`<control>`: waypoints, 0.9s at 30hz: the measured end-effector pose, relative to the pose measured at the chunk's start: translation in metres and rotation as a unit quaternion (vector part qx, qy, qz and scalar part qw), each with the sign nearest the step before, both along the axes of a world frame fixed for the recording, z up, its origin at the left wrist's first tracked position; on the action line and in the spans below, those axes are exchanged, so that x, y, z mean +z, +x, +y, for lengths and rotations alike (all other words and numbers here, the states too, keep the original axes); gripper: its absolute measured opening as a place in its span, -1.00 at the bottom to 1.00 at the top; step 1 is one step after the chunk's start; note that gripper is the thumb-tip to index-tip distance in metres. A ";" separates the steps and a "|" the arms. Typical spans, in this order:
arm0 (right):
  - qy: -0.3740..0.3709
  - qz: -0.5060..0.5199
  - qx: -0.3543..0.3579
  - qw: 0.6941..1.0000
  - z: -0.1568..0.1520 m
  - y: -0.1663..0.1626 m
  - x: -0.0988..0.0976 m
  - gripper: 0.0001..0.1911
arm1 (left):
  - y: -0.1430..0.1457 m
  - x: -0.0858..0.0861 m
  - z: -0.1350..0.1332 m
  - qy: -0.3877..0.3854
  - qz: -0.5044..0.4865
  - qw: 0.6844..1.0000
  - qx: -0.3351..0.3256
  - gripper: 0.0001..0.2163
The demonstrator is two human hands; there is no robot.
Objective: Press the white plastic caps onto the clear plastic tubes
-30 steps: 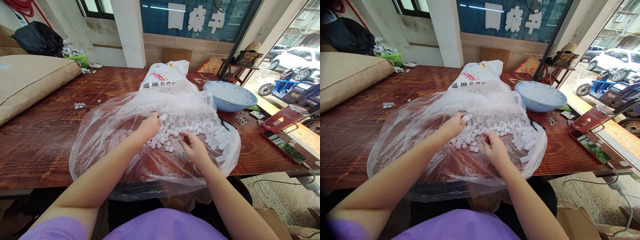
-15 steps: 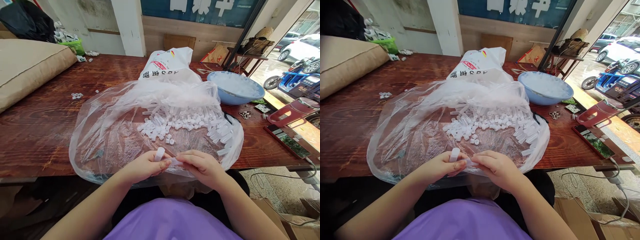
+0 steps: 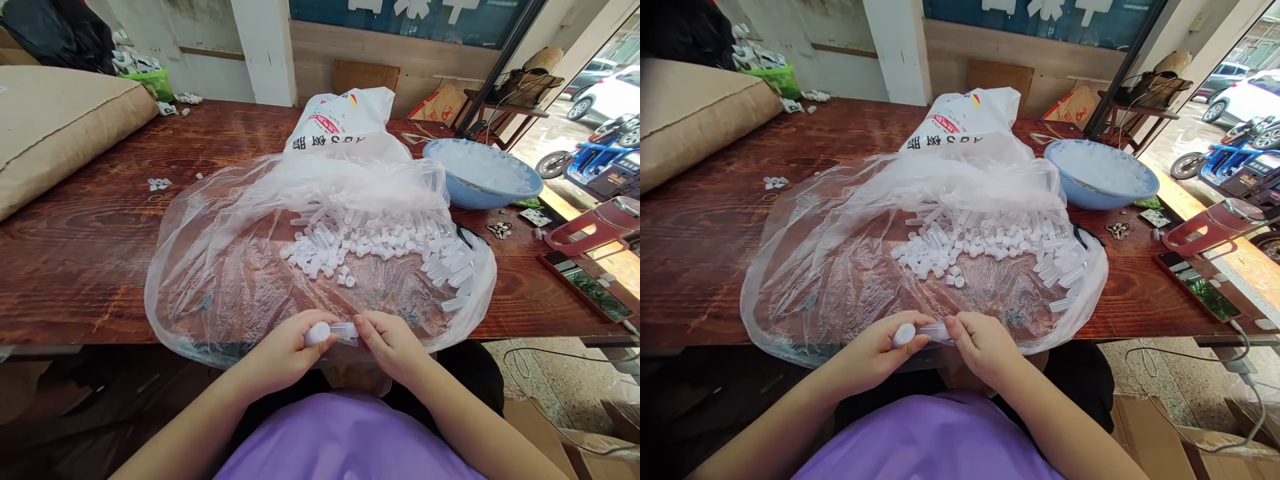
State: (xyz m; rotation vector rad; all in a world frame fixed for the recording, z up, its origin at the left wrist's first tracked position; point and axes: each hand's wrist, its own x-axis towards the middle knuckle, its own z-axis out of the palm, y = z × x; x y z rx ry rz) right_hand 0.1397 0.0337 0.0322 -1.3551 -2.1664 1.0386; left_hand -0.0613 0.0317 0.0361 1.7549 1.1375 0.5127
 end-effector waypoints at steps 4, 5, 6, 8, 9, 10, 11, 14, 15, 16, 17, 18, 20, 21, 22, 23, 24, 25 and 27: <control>0.051 0.031 0.024 0.998 0.000 -0.007 -0.001 -0.69 | -0.003 0.001 0.000 0.016 -0.002 1.000 0.006 -0.76; 0.062 0.027 0.027 0.997 0.000 -0.009 -0.001 -0.70 | -0.003 0.001 0.000 0.025 -0.002 1.000 0.004 -0.77; 0.057 0.018 0.020 0.998 0.000 -0.012 -0.001 -0.69 | -0.003 0.000 0.001 0.039 0.003 0.999 -0.002 -0.77; 0.007 0.009 -0.015 1.000 0.001 -0.018 -0.003 -0.59 | -0.004 -0.001 0.001 0.068 0.023 0.997 -0.022 -0.76; -0.022 0.010 -0.028 0.999 0.001 -0.020 -0.004 -0.55 | -0.005 -0.001 0.001 0.080 0.034 0.996 -0.031 -0.76; -0.035 0.012 -0.035 0.999 0.002 -0.022 -0.004 -0.52 | -0.005 -0.002 0.002 0.088 0.043 0.995 -0.036 -0.75; -0.020 0.015 -0.035 0.999 0.003 -0.023 -0.005 -0.53 | -0.006 -0.001 0.002 0.093 0.046 0.994 -0.037 -0.75; 0.165 0.006 -0.009 0.986 0.008 -0.023 -0.008 -0.59 | -0.009 0.001 0.005 0.100 0.030 0.994 -0.032 -0.77; 0.227 0.008 0.003 0.974 0.010 -0.024 -0.009 -0.60 | -0.009 0.002 0.005 0.102 0.026 0.994 -0.040 -0.78; 0.264 0.014 0.012 0.964 0.011 -0.026 -0.010 -0.61 | -0.009 0.003 0.006 0.106 0.026 0.993 -0.054 -0.78; 0.271 0.023 0.013 0.962 0.012 -0.028 -0.011 -0.60 | -0.009 0.005 0.006 0.112 0.036 0.991 -0.070 -0.78; 0.252 0.031 0.005 0.967 0.013 -0.030 -0.011 -0.59 | -0.008 0.006 0.006 0.118 0.054 0.988 -0.084 -0.77; 0.176 0.029 -0.013 0.984 0.015 -0.036 -0.011 -0.58 | -0.006 0.008 0.007 0.127 0.116 0.980 -0.099 -0.76; 0.140 0.017 -0.012 0.990 0.017 -0.038 -0.010 -0.57 | -0.005 0.010 0.009 0.130 0.154 0.974 -0.103 -0.76; 0.118 0.000 -0.003 0.993 0.019 -0.039 -0.008 -0.57 | -0.005 0.012 0.013 0.131 0.190 0.967 -0.106 -0.78; 0.109 -0.019 0.004 0.994 0.023 -0.039 -0.006 -0.56 | -0.005 0.014 0.018 0.131 0.224 0.960 -0.102 -0.80; 0.112 -0.040 0.004 0.993 0.027 -0.038 -0.003 -0.57 | -0.007 0.017 0.026 0.133 0.252 0.954 -0.090 -0.82; 0.117 -0.062 -0.009 0.991 0.033 -0.035 -0.001 -0.59 | -0.008 0.020 0.037 0.141 0.274 0.949 -0.071 -0.83; 0.118 -0.114 -0.063 0.984 0.045 -0.028 0.003 -0.67 | -0.014 0.025 0.067 0.175 0.310 0.934 -0.021 -0.80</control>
